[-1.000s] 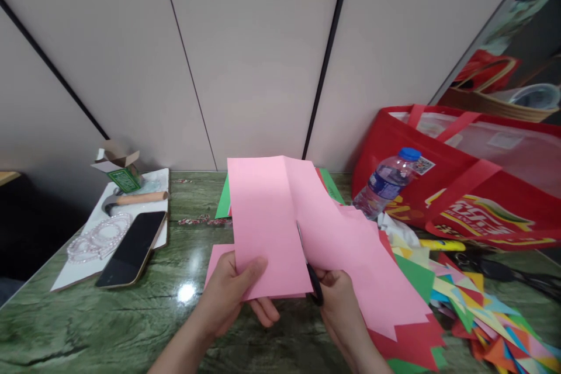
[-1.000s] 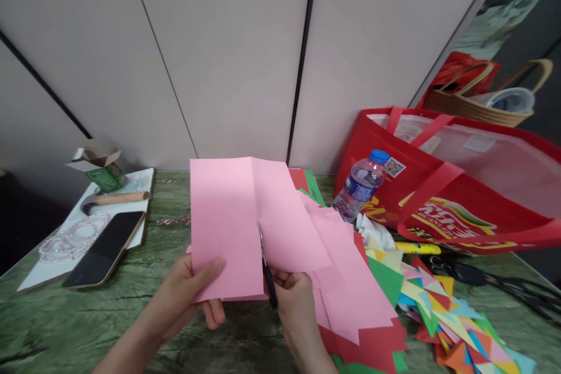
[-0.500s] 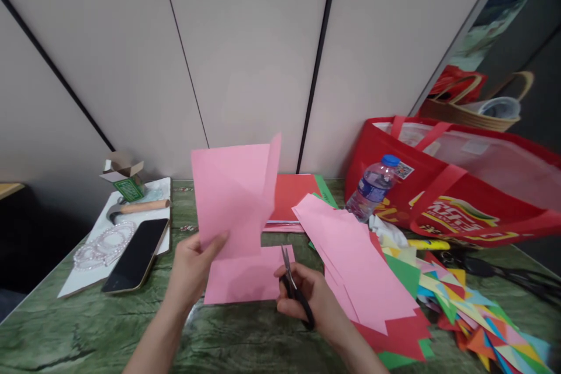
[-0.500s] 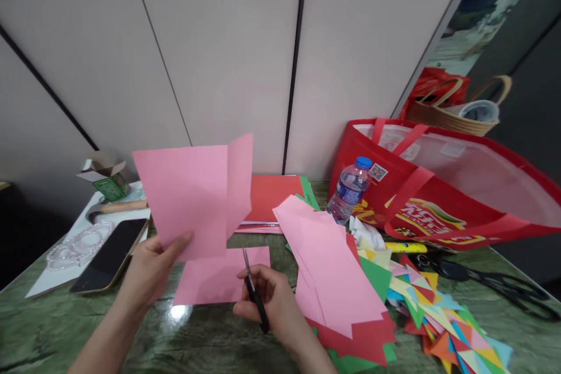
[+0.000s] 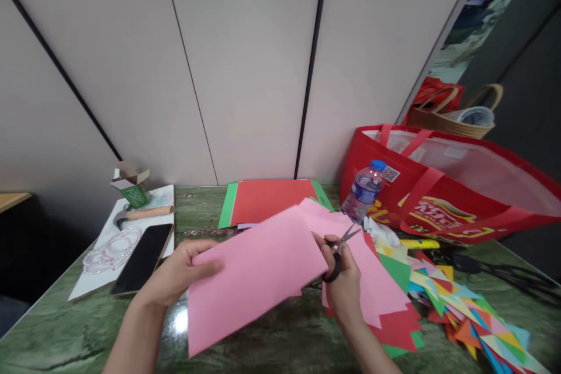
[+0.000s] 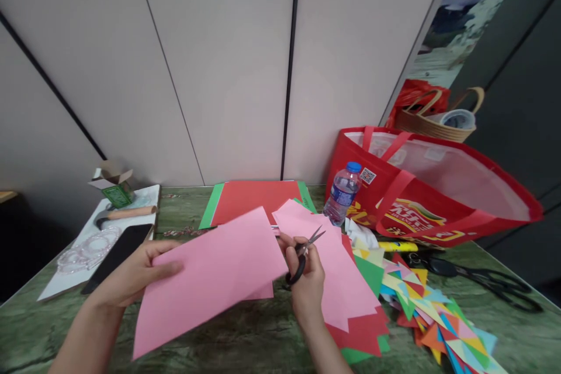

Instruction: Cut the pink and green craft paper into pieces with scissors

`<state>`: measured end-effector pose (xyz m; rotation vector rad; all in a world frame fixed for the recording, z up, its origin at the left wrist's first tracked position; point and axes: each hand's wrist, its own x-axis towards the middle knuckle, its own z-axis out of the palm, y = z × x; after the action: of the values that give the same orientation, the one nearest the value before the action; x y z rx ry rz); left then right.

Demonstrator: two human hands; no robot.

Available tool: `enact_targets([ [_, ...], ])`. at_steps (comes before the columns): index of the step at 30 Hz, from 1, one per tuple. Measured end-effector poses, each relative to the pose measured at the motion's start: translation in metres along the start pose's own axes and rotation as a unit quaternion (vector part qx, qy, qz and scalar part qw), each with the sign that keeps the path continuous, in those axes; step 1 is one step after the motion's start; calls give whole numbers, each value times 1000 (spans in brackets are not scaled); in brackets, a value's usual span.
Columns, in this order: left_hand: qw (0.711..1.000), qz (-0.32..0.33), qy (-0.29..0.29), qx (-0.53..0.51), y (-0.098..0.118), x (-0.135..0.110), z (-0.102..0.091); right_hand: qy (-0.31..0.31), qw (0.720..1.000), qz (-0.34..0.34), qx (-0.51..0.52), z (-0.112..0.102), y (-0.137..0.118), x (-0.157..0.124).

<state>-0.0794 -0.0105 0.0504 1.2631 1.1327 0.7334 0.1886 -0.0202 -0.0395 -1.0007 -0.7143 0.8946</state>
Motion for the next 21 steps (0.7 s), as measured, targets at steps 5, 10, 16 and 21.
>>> enact_targets([
  [5,999,-17,-28,-39,3,0,2,-135,983,116,37,4,-6,-5],
  [10,996,-72,-31,-49,6,-5,2,-241,939,218,116,2,-1,-7],
  [16,991,-83,-52,-86,0,-2,0,-284,915,249,144,-4,7,-10],
  [21,971,21,-26,-237,-6,6,-6,-307,917,239,91,2,-3,-11],
])
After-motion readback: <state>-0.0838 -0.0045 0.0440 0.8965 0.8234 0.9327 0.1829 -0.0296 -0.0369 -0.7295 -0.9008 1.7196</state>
